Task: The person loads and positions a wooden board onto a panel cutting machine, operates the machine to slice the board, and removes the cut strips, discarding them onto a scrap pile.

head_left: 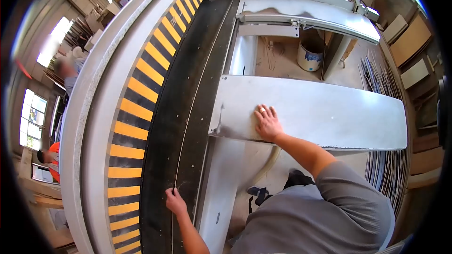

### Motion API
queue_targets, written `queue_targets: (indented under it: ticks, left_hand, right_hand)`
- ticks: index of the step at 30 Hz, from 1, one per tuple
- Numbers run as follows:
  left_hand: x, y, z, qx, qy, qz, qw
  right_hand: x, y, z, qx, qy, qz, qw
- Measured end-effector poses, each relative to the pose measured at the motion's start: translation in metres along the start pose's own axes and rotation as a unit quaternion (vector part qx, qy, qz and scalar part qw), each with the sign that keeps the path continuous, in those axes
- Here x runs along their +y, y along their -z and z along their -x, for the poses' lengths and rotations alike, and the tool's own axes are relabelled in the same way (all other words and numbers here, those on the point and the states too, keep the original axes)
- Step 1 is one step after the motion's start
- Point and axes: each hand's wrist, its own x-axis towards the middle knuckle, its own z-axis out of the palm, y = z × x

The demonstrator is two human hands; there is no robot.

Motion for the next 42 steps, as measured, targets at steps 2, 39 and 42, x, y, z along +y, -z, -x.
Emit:
queue_targets:
  ticks: [2,39,42]
  left_hand:
    - [0.048,0.06,0.023,0.07,-0.039,-0.004,0.997]
    - [0.102,0.065,0.528,0.194,-0.094,-0.324,0.921]
    - [0.066,0.059,0.555,0.186,-0.115,-0.364,0.905]
  right_hand:
    - [0.007,-0.008,0.0,-0.015,0.004,0.037,0.999]
    - [0.114,-0.081,0.387,-0.41,0.377,0.004,0.83]
    - [0.106,-0.133,0.39,-0.376,0.434,0.037,0.818]
